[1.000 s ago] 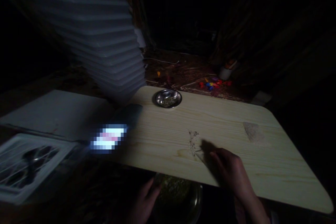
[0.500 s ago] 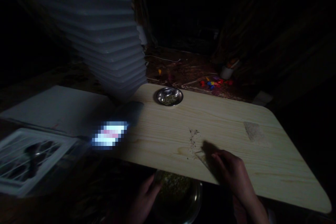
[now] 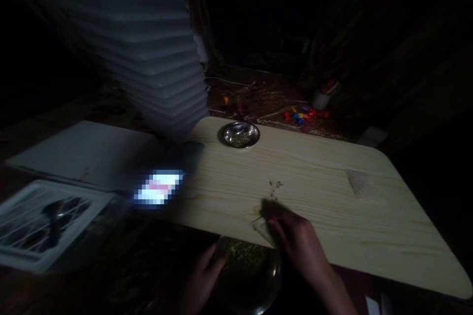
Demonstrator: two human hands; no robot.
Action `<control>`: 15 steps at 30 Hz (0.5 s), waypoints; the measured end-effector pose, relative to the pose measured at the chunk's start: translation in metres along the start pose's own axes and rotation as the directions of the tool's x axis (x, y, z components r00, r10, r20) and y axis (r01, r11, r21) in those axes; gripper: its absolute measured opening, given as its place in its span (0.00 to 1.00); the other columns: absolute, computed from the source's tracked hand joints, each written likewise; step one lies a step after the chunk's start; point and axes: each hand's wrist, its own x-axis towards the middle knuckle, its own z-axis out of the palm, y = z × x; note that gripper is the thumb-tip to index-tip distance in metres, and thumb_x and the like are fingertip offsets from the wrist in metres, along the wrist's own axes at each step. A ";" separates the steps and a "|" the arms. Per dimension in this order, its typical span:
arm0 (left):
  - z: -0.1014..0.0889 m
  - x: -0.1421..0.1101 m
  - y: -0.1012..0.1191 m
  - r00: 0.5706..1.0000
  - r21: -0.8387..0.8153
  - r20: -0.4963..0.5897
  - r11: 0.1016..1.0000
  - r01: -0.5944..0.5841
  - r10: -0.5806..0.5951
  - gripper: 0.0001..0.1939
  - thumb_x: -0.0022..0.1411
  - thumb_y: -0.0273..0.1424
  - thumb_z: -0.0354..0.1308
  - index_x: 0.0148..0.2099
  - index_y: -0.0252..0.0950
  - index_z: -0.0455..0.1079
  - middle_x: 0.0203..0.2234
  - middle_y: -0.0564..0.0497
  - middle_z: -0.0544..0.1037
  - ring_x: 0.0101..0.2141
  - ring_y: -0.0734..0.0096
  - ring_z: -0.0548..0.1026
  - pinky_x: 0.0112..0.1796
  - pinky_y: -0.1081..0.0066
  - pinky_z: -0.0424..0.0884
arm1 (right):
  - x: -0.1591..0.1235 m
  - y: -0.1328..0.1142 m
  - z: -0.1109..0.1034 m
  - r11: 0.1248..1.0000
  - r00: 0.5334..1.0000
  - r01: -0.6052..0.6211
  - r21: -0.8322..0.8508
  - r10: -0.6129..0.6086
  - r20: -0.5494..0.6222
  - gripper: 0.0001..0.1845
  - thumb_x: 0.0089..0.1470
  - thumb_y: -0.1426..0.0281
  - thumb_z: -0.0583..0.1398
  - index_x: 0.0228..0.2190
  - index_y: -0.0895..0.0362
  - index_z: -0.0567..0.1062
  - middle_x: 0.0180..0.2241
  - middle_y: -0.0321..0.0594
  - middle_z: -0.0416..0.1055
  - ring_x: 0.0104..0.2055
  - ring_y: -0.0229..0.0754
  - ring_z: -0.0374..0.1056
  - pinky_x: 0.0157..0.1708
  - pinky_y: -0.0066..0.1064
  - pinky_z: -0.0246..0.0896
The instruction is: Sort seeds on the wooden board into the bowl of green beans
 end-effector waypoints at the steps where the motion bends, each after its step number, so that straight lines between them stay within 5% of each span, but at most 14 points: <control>1: -0.001 0.000 -0.001 1.000 0.009 0.004 1.000 -0.003 0.003 0.24 0.59 0.47 0.52 0.51 0.43 0.76 0.51 0.46 0.78 0.54 0.52 0.73 0.60 0.51 0.57 | -0.001 0.000 -0.001 1.000 1.000 0.010 0.016 -0.010 0.020 0.11 0.61 0.67 0.56 0.35 0.53 0.79 0.36 0.40 0.80 0.36 0.45 0.75 0.37 0.33 0.67; 10: 0.003 0.002 -0.010 1.000 0.022 0.020 1.000 0.014 -0.015 0.28 0.56 0.48 0.53 0.53 0.38 0.75 0.52 0.42 0.77 0.53 0.49 0.73 0.59 0.49 0.58 | -0.003 0.045 -0.045 0.982 0.963 -0.184 -0.037 0.172 -0.209 0.19 0.61 0.57 0.54 0.37 0.57 0.78 0.34 0.46 0.80 0.33 0.47 0.76 0.33 0.31 0.67; 15: 0.002 0.002 0.003 0.998 -0.002 0.033 0.998 0.060 -0.060 0.30 0.55 0.48 0.51 0.52 0.35 0.75 0.53 0.40 0.76 0.55 0.49 0.71 0.60 0.50 0.57 | 0.017 0.046 -0.042 0.979 0.954 -0.188 -0.081 0.163 -0.251 0.19 0.62 0.58 0.53 0.38 0.59 0.77 0.32 0.47 0.79 0.32 0.47 0.74 0.33 0.33 0.65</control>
